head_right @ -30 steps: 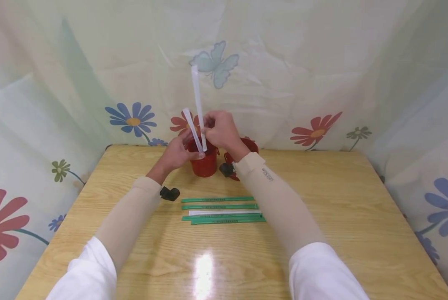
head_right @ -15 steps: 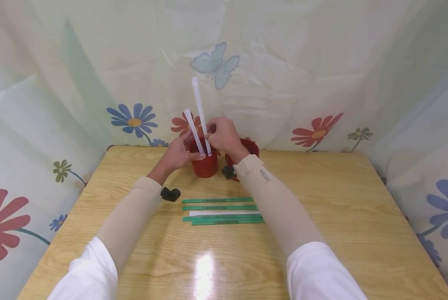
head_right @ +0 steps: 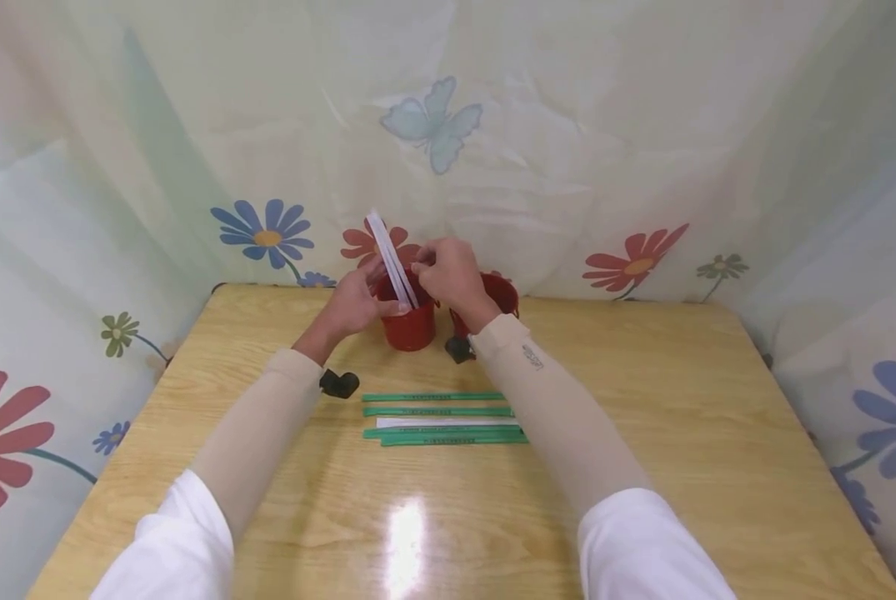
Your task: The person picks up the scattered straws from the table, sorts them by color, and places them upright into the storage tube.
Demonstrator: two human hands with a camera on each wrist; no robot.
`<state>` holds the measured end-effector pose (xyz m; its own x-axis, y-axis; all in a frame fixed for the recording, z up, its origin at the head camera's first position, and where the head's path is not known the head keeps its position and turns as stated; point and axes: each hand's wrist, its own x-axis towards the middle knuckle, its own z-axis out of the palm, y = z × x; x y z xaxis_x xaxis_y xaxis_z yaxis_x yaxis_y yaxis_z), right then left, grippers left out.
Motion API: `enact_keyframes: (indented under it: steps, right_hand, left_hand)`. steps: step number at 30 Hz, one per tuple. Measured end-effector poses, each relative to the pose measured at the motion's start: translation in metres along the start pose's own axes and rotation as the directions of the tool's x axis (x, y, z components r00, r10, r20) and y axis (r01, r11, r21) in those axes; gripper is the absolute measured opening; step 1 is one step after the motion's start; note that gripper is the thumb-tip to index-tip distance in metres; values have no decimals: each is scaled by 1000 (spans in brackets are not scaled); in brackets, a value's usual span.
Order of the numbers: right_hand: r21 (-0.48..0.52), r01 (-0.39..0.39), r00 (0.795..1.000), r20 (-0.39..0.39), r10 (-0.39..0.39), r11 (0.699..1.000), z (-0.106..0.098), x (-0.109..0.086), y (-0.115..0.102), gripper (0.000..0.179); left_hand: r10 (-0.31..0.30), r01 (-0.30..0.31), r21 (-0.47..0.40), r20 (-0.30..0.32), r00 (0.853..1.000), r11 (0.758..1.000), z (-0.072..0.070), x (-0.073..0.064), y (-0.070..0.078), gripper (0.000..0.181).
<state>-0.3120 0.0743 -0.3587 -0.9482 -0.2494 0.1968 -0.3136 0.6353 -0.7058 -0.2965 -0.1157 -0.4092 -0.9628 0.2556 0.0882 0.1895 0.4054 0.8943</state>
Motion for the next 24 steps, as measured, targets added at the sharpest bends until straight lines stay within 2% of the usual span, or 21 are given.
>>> enact_keyframes:
  steps: [7, 10, 13, 17, 21, 24]
  right_hand:
    - [70, 58, 997, 41, -61, 996, -11, -24, -1, 16]
    - [27, 111, 991, 76, -113, 993, -17, -43, 4, 14]
    - [-65, 210, 972, 116, -202, 975, -22, -66, 10, 10]
    - [-168, 348, 919, 256, -300, 922, -20, -99, 21, 5]
    - [-255, 434, 843, 455, -289, 864, -6, -129, 41, 10]
    - [-303, 496, 783, 561, -268, 814, 8, -142, 54, 16]
  left_hand:
    - [17, -18, -11, -10, 1000, 1000, -3, 1, 3, 95]
    - [16, -16, -5, -3, 1000, 1000, -2, 0, 3, 93]
    - [18, -18, 0, -6, 1000, 1000, 0, 0, 3, 89]
    - [16, -16, -4, -11, 1000, 1000, 1, 0, 2, 89]
    - [2, -2, 4, -5, 1000, 1000, 1, 0, 2, 89]
    - [6, -6, 6, -21, 1000, 1000, 0, 0, 2, 85]
